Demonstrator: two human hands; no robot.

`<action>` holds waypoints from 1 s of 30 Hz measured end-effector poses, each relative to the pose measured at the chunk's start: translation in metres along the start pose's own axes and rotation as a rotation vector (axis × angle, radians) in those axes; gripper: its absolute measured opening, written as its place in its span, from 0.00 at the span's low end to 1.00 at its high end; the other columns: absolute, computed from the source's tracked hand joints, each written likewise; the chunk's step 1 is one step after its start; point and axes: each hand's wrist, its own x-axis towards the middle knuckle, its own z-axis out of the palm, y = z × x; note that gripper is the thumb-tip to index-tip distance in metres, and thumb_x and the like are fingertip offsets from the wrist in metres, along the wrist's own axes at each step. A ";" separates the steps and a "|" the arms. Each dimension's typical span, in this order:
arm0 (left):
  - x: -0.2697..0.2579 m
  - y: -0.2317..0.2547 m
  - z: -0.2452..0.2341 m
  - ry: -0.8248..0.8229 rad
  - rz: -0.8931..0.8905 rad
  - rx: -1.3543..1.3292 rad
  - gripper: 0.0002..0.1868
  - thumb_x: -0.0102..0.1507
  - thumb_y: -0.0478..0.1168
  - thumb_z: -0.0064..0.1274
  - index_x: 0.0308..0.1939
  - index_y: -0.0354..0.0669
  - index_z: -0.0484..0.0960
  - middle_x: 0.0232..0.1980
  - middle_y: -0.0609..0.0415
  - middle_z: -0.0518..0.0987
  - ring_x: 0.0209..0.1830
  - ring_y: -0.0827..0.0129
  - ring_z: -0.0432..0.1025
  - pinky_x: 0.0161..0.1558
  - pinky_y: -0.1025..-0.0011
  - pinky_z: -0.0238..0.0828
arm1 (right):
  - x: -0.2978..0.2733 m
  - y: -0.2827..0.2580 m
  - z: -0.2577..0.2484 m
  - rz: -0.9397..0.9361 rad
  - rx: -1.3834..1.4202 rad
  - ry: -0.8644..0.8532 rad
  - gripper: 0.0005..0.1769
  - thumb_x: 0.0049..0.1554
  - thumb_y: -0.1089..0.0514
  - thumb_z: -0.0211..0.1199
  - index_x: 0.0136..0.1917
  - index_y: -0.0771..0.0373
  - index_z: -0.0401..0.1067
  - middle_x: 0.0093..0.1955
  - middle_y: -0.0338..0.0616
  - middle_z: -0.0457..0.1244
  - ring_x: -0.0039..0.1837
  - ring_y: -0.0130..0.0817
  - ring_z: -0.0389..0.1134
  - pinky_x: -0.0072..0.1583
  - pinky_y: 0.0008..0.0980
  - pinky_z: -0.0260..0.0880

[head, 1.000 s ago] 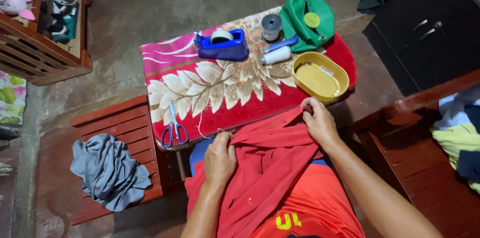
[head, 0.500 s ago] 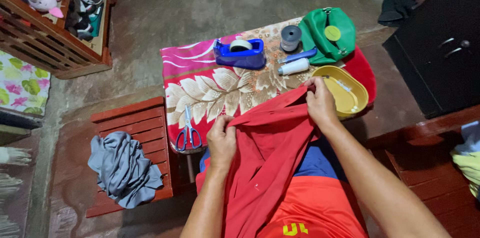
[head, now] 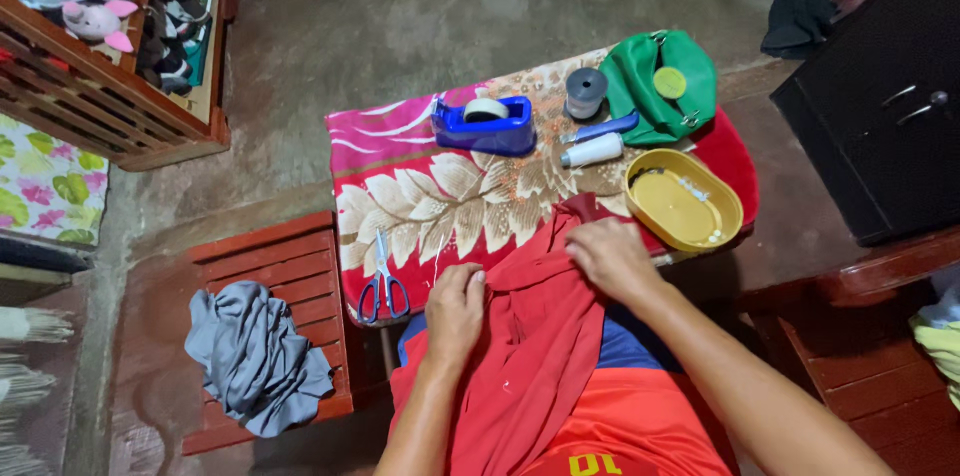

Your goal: The person sews a button onto a grey shirt using a needle and thread, then switches to a red shirt and prepares to sew another button. They select a button from a yellow container and thread the needle before beginning the sewing process.

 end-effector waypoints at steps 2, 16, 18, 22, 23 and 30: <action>0.004 0.004 0.012 -0.001 0.051 0.061 0.10 0.65 0.40 0.53 0.44 0.38 0.83 0.42 0.44 0.82 0.45 0.48 0.77 0.46 0.56 0.72 | 0.001 -0.004 0.005 -0.112 -0.050 0.015 0.14 0.49 0.49 0.67 0.47 0.58 0.77 0.47 0.45 0.68 0.54 0.48 0.65 0.52 0.50 0.59; 0.005 -0.019 0.054 -0.136 -0.071 0.185 0.04 0.60 0.35 0.56 0.33 0.38 0.79 0.37 0.43 0.79 0.40 0.45 0.75 0.42 0.51 0.70 | -0.016 0.020 0.028 0.103 -0.042 -0.115 0.07 0.54 0.54 0.66 0.46 0.56 0.75 0.46 0.43 0.66 0.53 0.45 0.67 0.54 0.47 0.62; 0.002 -0.020 0.054 -0.161 -0.063 0.179 0.04 0.60 0.35 0.56 0.33 0.37 0.79 0.37 0.43 0.79 0.40 0.45 0.75 0.42 0.51 0.70 | -0.022 0.018 0.031 0.094 -0.033 -0.088 0.08 0.53 0.55 0.67 0.47 0.56 0.75 0.46 0.43 0.65 0.54 0.46 0.67 0.54 0.47 0.63; 0.001 -0.016 0.053 -0.217 -0.087 0.182 0.04 0.59 0.36 0.56 0.35 0.38 0.80 0.38 0.44 0.80 0.42 0.47 0.76 0.44 0.52 0.70 | -0.033 0.014 0.032 0.080 0.018 -0.027 0.13 0.51 0.57 0.68 0.50 0.57 0.74 0.47 0.45 0.64 0.55 0.47 0.65 0.56 0.47 0.63; 0.000 -0.015 0.052 -0.220 -0.081 0.162 0.05 0.59 0.36 0.56 0.37 0.38 0.80 0.39 0.44 0.80 0.43 0.47 0.75 0.45 0.52 0.71 | -0.034 0.013 0.033 0.078 0.027 -0.023 0.14 0.51 0.58 0.68 0.51 0.58 0.74 0.48 0.46 0.64 0.55 0.47 0.64 0.56 0.47 0.63; -0.003 0.001 0.045 -0.222 -0.107 0.107 0.10 0.59 0.34 0.56 0.44 0.37 0.82 0.43 0.44 0.82 0.48 0.47 0.75 0.49 0.54 0.70 | -0.035 0.011 0.034 0.118 0.006 -0.076 0.15 0.51 0.57 0.68 0.52 0.58 0.74 0.49 0.46 0.64 0.57 0.48 0.64 0.58 0.47 0.63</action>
